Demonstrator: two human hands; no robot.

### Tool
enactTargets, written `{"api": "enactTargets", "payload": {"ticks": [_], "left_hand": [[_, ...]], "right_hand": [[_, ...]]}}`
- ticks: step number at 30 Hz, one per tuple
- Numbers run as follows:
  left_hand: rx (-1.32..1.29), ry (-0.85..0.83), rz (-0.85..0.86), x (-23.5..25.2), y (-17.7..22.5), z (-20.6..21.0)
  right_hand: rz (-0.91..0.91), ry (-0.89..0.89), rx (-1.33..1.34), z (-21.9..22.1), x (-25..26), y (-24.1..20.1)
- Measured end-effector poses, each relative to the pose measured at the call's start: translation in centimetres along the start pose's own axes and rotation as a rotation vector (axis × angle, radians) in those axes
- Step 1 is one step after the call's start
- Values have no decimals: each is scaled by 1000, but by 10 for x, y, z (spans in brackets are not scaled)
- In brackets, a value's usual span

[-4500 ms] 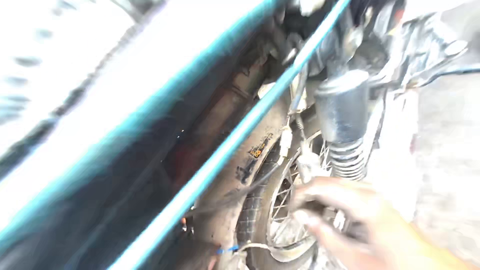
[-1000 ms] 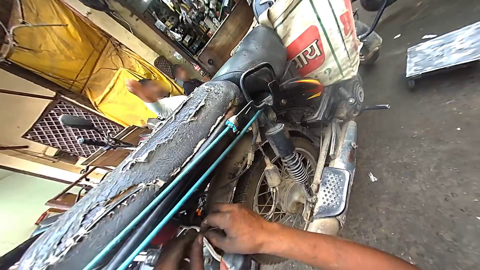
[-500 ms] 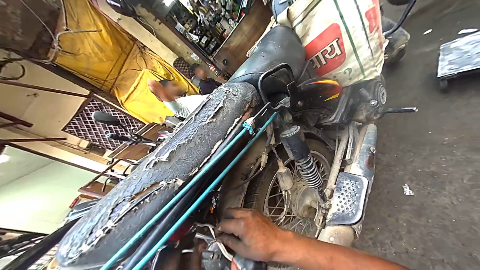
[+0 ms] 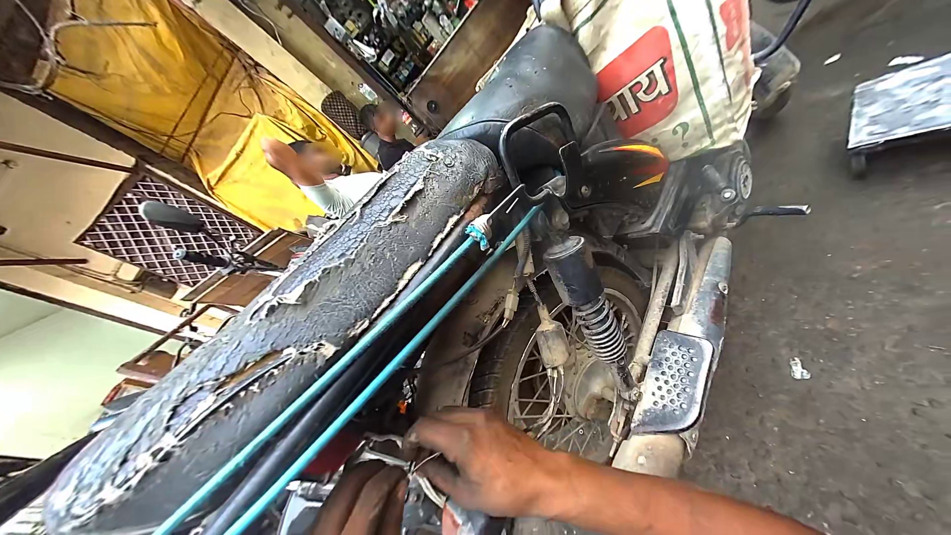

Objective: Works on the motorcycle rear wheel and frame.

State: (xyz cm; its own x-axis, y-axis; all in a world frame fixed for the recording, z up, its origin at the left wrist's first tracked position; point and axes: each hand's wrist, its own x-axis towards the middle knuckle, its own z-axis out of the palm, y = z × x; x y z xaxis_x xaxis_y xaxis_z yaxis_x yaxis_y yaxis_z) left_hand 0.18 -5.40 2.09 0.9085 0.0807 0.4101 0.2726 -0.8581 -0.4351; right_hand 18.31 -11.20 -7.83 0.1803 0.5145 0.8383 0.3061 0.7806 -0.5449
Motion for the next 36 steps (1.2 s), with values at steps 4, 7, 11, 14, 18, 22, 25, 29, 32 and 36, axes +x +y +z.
{"api": "enactTargets", "payload": {"ticks": [4, 7, 11, 14, 18, 22, 25, 29, 32, 36], "left_hand": [[-356, -159, -212, 0, 0, -10], [-857, -285, -796, 13, 9, -18], [-977, -264, -933, 16, 12, -20], [-576, -115, -372, -1, 4, -10], [-429, -23, -139, -9, -7, 4], [-312, -55, -48, -3, -10, -2], [-378, -173, -179, -1, 0, -12], [-1201, -284, -1096, 10, 22, -16], [-1433, -290, -1194, 4, 17, -14], [-450, -99, -368, -7, 17, -12]], "right_hand": [[-231, 0, -155, 6, -3, 2], [-291, -18, -184, 4, -1, 2], [-169, -31, -36, -4, 4, 5], [-129, -15, 10, -5, 4, 9], [-123, -16, 32, -4, 4, 10], [-129, -19, -31, -5, 4, 7], [-212, -47, -106, -2, 4, 6], [-333, -50, -180, 2, 1, 4], [-305, -48, -144, 0, 3, 5], [-208, -37, -75, -4, 3, 7]]}}
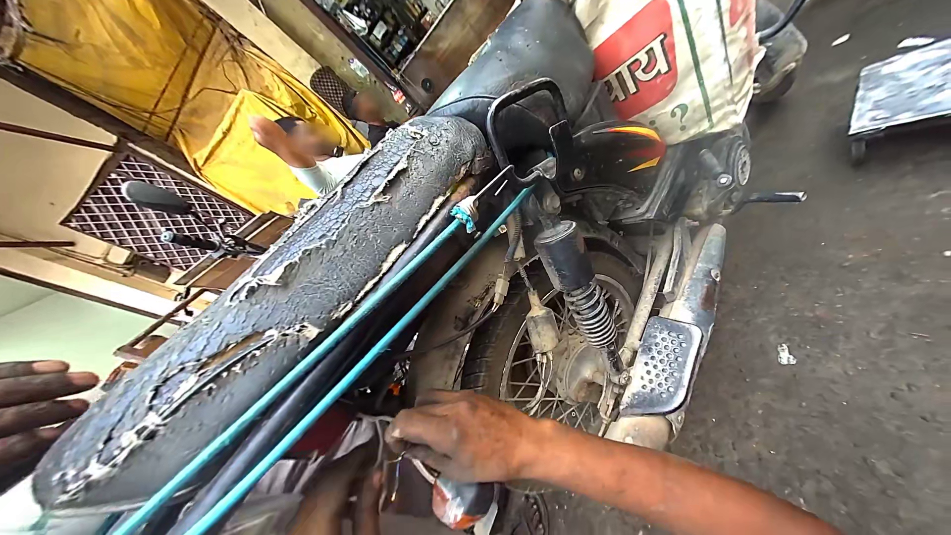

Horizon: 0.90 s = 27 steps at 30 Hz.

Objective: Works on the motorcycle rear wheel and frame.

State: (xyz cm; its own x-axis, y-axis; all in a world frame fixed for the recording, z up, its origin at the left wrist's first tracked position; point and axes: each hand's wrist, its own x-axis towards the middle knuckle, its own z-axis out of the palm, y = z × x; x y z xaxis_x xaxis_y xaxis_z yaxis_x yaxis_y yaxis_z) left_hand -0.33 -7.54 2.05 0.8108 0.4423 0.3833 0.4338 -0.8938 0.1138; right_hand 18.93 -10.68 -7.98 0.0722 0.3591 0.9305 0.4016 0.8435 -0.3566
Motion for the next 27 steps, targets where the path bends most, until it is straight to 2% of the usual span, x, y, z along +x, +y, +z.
{"api": "enactTargets", "payload": {"ticks": [1, 2, 4, 6, 7, 8, 9, 10, 11, 12, 15, 16, 17, 18, 19, 23, 25, 27], "left_hand": [[274, -37, 92, 12, 31, -6], [499, -215, 16, 31, 90, -17], [601, -235, 102, 52, 146, -18], [625, -259, 170, 63, 172, -18], [682, -303, 152, 67, 178, -18], [748, -348, 98, 65, 170, -17], [743, -278, 98, 50, 133, -13], [511, 117, 322, 24, 51, 8], [283, 216, 291, 7, 7, 20], [32, 192, 116, -4, -6, 24], [-831, 69, -696, 4, 20, 22], [-1011, 30, -836, 8, 23, 19], [-1088, 8, -885, 10, 23, 17], [-1063, 1, -853, 8, 20, 15], [-922, 10, -743, 4, 16, 16], [149, 263, 37, -17, -13, 24], [454, 349, 233, -16, -16, 25], [562, 387, 314, -11, -14, 29]], "right_hand": [[5, 4, 8, 1, 0, 0], [8, 6, 8, 2, -1, 0], [1, 8, 6, 3, 0, 1], [1, 1, 12, 4, -1, 1], [-2, 4, 11, 4, -1, 2], [-6, 7, 10, 3, -1, 2], [-14, 13, 4, 4, -1, 2], [-26, 18, -3, 4, -1, 2], [-36, 20, -9, 5, -1, 2], [-46, 24, -11, 5, -1, 2], [-76, 36, -21, 7, -1, 1], [-80, 39, -23, 6, -1, 1], [-75, 41, -16, 6, -1, 1], [-58, 41, 0, 6, -1, 1], [-38, 48, 21, 5, -1, 2], [30, 65, 48, 4, -3, 6], [35, 59, 54, 5, -2, 6], [36, 53, 61, 5, -1, 7]]}}
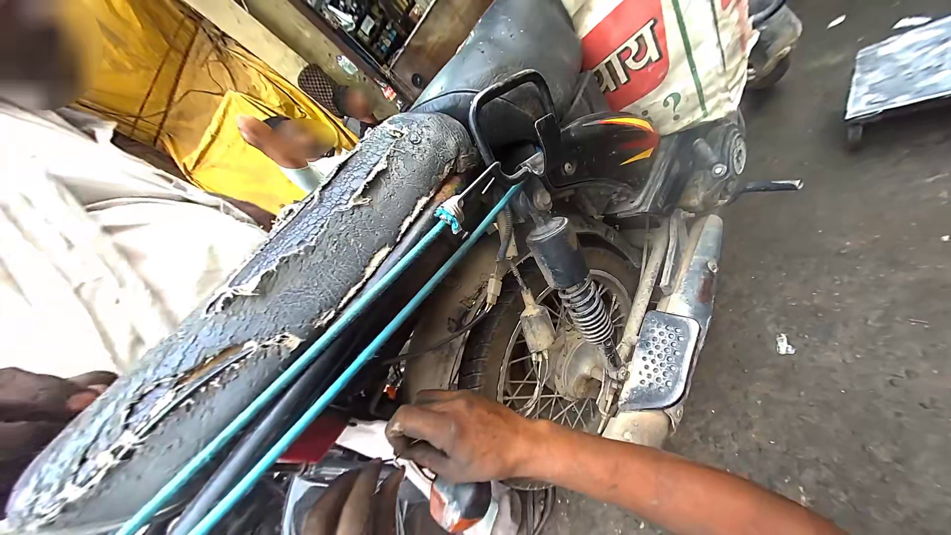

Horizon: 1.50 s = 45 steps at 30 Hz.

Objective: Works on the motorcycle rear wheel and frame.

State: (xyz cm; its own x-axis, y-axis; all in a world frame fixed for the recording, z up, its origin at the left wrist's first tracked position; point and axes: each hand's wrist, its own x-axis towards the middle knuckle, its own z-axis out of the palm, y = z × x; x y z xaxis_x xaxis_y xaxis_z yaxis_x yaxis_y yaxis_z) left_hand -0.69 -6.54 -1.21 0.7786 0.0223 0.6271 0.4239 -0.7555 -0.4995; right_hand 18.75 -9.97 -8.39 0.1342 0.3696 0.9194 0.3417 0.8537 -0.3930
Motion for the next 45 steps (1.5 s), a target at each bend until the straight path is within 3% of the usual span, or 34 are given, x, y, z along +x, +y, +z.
{"api": "enactTargets", "payload": {"ticks": [4, 7, 9, 12, 14, 15, 17, 21, 22, 24, 28, 31, 33, 37, 39, 41, 42, 45], "left_hand": [[42, 49, 39, 7, 3, 8], [-198, -41, -134, 13, 9, 4], [-512, -136, -490, 19, 21, -3], [-1102, -281, -1250, 41, 28, -13], [-1417, -342, -1501, 42, 23, -17], [-1494, -366, -1501, 39, 21, -17], [-1372, -384, -1304, 33, 18, -17], [-395, -198, -415, 5, 8, -15], [-251, -129, -253, 1, 6, -13], [-118, -43, -97, -3, 5, -6], [-104, 29, -22, -4, 0, 3], [-181, -19, -111, 1, 2, 4], [-368, -119, -327, 4, 9, 2], [-1095, -336, -1110, 30, 25, -10], [-1298, -334, -1312, 34, 21, -10], [-1200, -290, -1240, 32, 19, -11], [-1049, -260, -1088, 29, 19, -12], [-356, -96, -331, 7, 9, -10]], "right_hand": [[8, -2, 19, -1, 1, 2], [40, -7, 22, -2, 0, 3], [39, -9, -13, 0, -2, 3], [-60, 6, -102, 1, -2, 5], [-83, 0, -132, 2, -4, 6], [-68, -2, -139, 2, -5, 5], [-18, 11, -157, 3, -6, 3], [154, 65, -86, 9, -9, -1], [170, 79, -85, 9, -10, -4], [143, 100, -99, 7, -9, -7], [101, 40, -90, 3, -4, -6], [69, 8, -87, 2, -4, -4], [20, 14, -100, 3, -4, -3], [-73, 22, -159, 1, -4, -2], [-61, 39, -146, 2, -4, -2], [-9, 66, -103, 3, -4, -2], [22, 71, -81, 3, -4, -2], [73, 58, -49, 2, -5, -1]]}}
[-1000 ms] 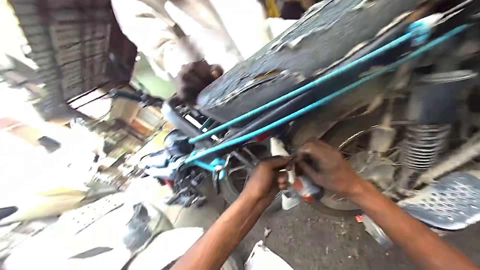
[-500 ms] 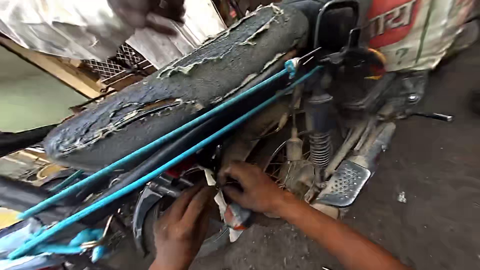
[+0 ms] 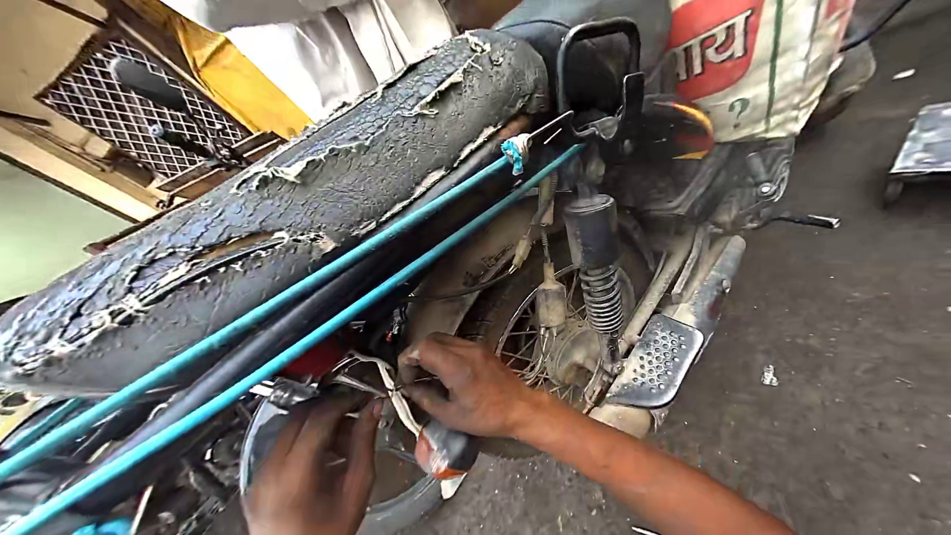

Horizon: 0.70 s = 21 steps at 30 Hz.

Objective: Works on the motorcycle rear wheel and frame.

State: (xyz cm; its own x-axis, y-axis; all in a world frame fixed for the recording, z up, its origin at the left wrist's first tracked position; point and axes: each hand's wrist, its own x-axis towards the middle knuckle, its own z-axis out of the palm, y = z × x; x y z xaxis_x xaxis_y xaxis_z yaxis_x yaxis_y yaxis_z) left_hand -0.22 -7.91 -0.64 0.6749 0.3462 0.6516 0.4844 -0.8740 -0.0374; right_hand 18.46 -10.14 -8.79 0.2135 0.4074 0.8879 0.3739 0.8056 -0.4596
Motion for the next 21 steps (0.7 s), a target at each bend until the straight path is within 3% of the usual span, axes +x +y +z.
{"api": "enactTargets", "payload": {"ticks": [2, 6, 12, 17, 21], "left_hand": [[312, 84, 316, -2, -11, 0], [436, 105, 457, 1, -21, 2], [278, 77, 277, 11, -8, 11], [166, 151, 150, 27, -1, 27], [21, 244, 121, 36, -1, 42]], "right_hand": [[-2, -7, 17, 0, 0, 1], [-23, -12, 32, 2, 1, 2], [-23, -25, 46, 0, 2, 2], [348, -95, 63, -31, 11, -14], [497, -50, 335, -40, 14, -10]]}}
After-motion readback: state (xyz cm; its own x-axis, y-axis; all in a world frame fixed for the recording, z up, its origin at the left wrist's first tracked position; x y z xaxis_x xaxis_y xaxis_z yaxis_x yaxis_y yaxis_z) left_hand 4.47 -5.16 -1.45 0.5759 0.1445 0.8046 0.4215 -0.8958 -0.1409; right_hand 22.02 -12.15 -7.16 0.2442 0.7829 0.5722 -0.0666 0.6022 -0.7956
